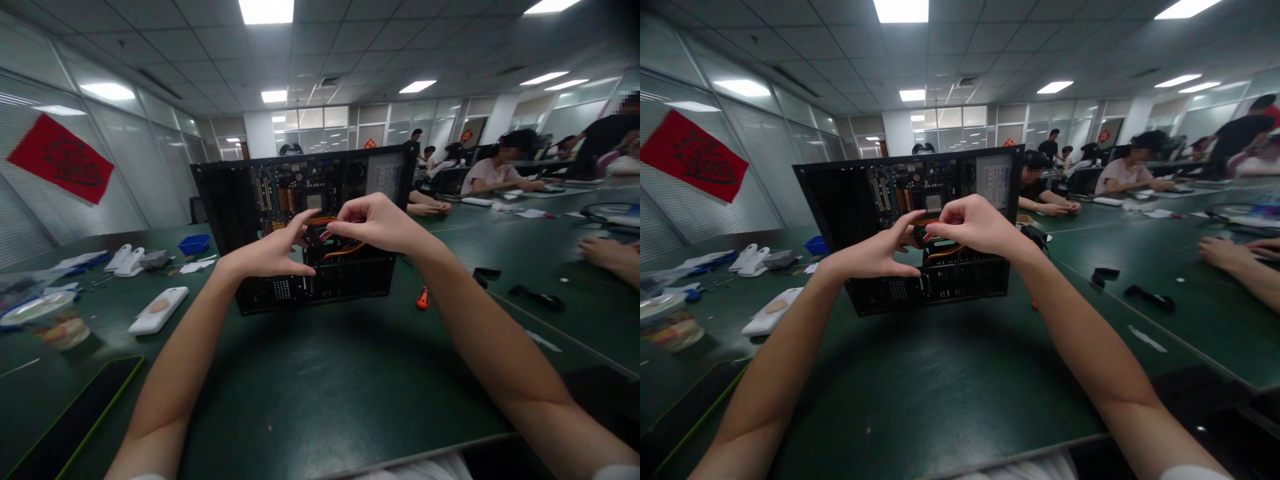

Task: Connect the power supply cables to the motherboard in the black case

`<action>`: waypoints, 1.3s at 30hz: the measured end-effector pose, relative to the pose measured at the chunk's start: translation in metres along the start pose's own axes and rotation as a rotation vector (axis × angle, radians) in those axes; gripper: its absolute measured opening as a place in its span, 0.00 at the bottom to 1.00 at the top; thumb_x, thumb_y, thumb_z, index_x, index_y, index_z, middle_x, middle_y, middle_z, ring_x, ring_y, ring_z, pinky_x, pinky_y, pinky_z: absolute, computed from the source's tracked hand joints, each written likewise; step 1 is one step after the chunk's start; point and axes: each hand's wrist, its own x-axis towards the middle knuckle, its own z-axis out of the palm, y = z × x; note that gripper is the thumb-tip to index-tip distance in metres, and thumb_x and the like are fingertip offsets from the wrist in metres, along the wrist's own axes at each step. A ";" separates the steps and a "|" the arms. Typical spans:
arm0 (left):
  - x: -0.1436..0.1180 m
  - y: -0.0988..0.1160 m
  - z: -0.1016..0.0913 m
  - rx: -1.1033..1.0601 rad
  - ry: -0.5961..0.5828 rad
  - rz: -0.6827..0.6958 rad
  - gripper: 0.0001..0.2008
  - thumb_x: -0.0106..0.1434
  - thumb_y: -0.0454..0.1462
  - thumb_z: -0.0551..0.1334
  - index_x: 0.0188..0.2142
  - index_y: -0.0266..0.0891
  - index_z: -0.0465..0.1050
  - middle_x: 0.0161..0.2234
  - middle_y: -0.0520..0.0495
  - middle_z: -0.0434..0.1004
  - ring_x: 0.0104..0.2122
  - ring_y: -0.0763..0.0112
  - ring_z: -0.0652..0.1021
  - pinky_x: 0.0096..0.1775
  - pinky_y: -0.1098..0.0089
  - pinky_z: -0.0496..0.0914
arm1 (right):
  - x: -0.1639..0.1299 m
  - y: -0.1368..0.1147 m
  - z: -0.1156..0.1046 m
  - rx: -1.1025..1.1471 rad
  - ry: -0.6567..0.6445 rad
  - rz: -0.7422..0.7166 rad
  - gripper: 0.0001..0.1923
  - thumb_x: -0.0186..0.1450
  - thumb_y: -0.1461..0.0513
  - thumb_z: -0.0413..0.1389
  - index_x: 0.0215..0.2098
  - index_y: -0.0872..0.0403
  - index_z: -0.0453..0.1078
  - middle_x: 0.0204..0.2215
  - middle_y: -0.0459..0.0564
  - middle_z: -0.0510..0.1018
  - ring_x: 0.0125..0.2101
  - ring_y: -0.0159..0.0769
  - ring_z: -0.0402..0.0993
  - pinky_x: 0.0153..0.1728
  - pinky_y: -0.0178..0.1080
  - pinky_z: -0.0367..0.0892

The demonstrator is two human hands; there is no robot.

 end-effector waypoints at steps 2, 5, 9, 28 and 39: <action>0.002 0.001 0.004 -0.081 -0.020 -0.005 0.55 0.59 0.41 0.72 0.75 0.47 0.39 0.65 0.30 0.66 0.56 0.52 0.78 0.53 0.56 0.75 | -0.002 -0.003 -0.002 -0.024 0.001 0.012 0.25 0.66 0.43 0.59 0.27 0.56 0.72 0.19 0.42 0.67 0.22 0.26 0.60 0.23 0.33 0.51; 0.005 0.006 0.010 -0.208 -0.097 -0.003 0.52 0.59 0.40 0.72 0.74 0.46 0.41 0.59 0.32 0.73 0.52 0.55 0.80 0.49 0.57 0.78 | -0.002 -0.004 -0.002 -0.051 0.009 0.015 0.26 0.68 0.43 0.56 0.25 0.55 0.69 0.19 0.40 0.62 0.21 0.25 0.56 0.23 0.34 0.49; 0.004 0.012 0.008 -0.346 -0.133 0.021 0.43 0.63 0.39 0.70 0.70 0.43 0.49 0.44 0.41 0.80 0.42 0.60 0.83 0.42 0.62 0.78 | -0.001 -0.005 0.002 -0.039 0.012 -0.006 0.28 0.69 0.42 0.55 0.24 0.54 0.65 0.18 0.40 0.62 0.21 0.25 0.55 0.22 0.34 0.48; -0.008 0.046 0.002 -0.052 0.261 0.223 0.31 0.63 0.39 0.69 0.64 0.39 0.65 0.42 0.46 0.79 0.41 0.63 0.81 0.43 0.66 0.76 | -0.018 -0.042 0.004 0.028 -0.125 -0.002 0.16 0.71 0.52 0.55 0.32 0.55 0.70 0.22 0.43 0.75 0.22 0.30 0.69 0.24 0.33 0.59; -0.011 0.049 0.001 0.194 0.392 0.270 0.28 0.63 0.37 0.69 0.62 0.38 0.68 0.29 0.54 0.72 0.29 0.73 0.73 0.33 0.73 0.67 | -0.017 -0.045 0.007 -0.057 -0.077 -0.056 0.16 0.72 0.53 0.53 0.31 0.55 0.69 0.24 0.44 0.71 0.27 0.31 0.65 0.27 0.34 0.56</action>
